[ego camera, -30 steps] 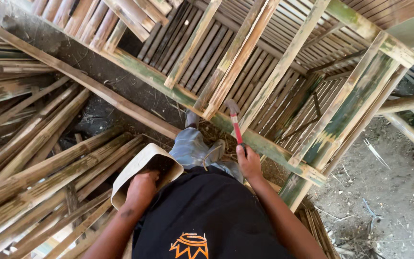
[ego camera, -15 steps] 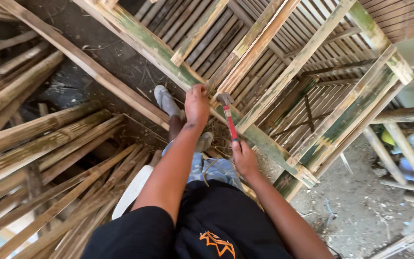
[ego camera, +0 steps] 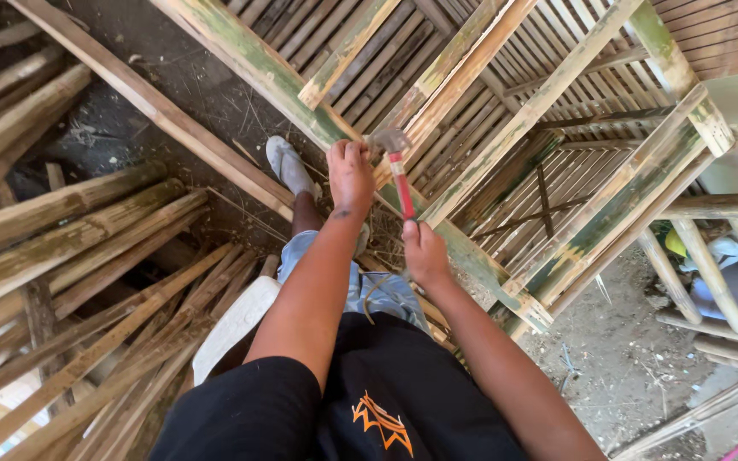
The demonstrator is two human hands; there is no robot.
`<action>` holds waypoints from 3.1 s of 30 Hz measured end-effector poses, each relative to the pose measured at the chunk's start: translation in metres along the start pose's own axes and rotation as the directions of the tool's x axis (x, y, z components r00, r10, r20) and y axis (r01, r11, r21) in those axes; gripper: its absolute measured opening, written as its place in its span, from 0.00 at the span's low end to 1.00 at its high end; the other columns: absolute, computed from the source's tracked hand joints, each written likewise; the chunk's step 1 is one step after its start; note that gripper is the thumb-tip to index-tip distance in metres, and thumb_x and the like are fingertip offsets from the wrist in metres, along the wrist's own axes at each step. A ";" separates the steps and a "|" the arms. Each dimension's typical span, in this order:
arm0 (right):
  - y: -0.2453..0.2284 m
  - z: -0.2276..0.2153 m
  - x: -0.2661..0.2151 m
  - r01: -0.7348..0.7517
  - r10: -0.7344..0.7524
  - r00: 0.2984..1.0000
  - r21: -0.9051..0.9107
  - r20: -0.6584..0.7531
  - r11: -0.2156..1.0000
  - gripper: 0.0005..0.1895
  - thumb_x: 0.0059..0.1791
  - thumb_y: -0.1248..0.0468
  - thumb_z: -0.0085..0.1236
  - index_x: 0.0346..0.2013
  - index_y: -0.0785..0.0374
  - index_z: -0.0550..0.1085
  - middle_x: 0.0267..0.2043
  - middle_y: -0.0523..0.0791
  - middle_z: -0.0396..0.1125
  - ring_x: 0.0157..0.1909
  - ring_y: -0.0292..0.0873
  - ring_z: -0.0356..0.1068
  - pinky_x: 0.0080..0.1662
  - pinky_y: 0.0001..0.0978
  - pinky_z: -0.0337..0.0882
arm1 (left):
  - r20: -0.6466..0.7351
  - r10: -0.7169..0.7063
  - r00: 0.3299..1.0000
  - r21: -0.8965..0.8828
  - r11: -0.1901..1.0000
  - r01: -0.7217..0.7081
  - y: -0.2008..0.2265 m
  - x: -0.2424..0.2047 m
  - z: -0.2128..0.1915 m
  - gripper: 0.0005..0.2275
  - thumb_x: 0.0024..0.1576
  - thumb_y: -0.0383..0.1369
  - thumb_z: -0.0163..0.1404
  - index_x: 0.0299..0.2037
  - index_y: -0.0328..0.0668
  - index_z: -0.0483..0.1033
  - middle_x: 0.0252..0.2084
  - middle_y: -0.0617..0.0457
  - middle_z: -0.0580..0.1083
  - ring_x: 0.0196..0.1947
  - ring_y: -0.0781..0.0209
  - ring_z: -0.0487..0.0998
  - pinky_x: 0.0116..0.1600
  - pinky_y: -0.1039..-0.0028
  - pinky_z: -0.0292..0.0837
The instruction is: The person uses a hammer to drive nails into bamboo slats, securing them to a larger bamboo frame structure. They repeatedly pick up slats, position them, and hammer them into place.
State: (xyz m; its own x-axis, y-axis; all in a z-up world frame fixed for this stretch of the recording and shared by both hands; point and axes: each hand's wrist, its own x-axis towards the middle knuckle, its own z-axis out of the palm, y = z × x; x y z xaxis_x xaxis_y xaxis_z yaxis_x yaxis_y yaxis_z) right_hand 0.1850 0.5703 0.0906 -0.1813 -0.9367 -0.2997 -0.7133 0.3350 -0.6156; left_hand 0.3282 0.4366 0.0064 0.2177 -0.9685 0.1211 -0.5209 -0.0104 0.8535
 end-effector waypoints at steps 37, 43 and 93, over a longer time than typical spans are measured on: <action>-0.015 -0.016 0.002 -0.401 0.277 0.911 0.503 0.305 0.765 0.32 0.54 0.37 0.37 0.40 0.65 0.67 0.24 0.43 0.60 0.18 0.35 0.57 0.22 0.30 0.61 | 0.177 -0.324 0.929 0.155 0.942 0.299 0.032 -0.014 -0.028 0.20 0.58 0.33 0.55 0.59 0.50 0.66 0.61 0.49 0.69 0.49 0.38 0.78 0.48 0.53 0.75; 0.030 -0.016 -0.022 0.148 -0.201 0.979 0.590 0.024 0.794 0.27 0.59 0.38 0.39 0.43 0.60 0.67 0.30 0.42 0.62 0.29 0.35 0.62 0.33 0.30 0.65 | 0.196 -0.305 0.932 0.149 0.949 0.279 0.030 -0.011 -0.033 0.20 0.56 0.32 0.56 0.59 0.49 0.66 0.59 0.48 0.71 0.49 0.39 0.77 0.49 0.53 0.75; -0.056 0.019 0.077 -0.396 0.393 0.917 -0.029 -0.070 0.918 0.24 0.57 0.44 0.42 0.36 0.60 0.73 0.26 0.59 0.70 0.34 0.66 0.71 0.38 0.57 0.67 | -0.038 -0.687 0.726 0.284 0.689 0.667 -0.036 0.466 -0.038 0.29 0.46 0.41 0.64 0.53 0.31 0.69 0.51 0.35 0.74 0.51 0.37 0.78 0.55 0.56 0.74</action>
State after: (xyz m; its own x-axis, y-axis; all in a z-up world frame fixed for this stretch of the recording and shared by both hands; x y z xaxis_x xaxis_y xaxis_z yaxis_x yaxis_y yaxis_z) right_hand 0.2240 0.4810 0.0882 -0.4939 -0.7340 -0.4662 -0.6025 0.6755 -0.4251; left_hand 0.4795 -0.0044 0.0517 0.5469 -0.6865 -0.4792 -0.4481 -0.7236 0.5250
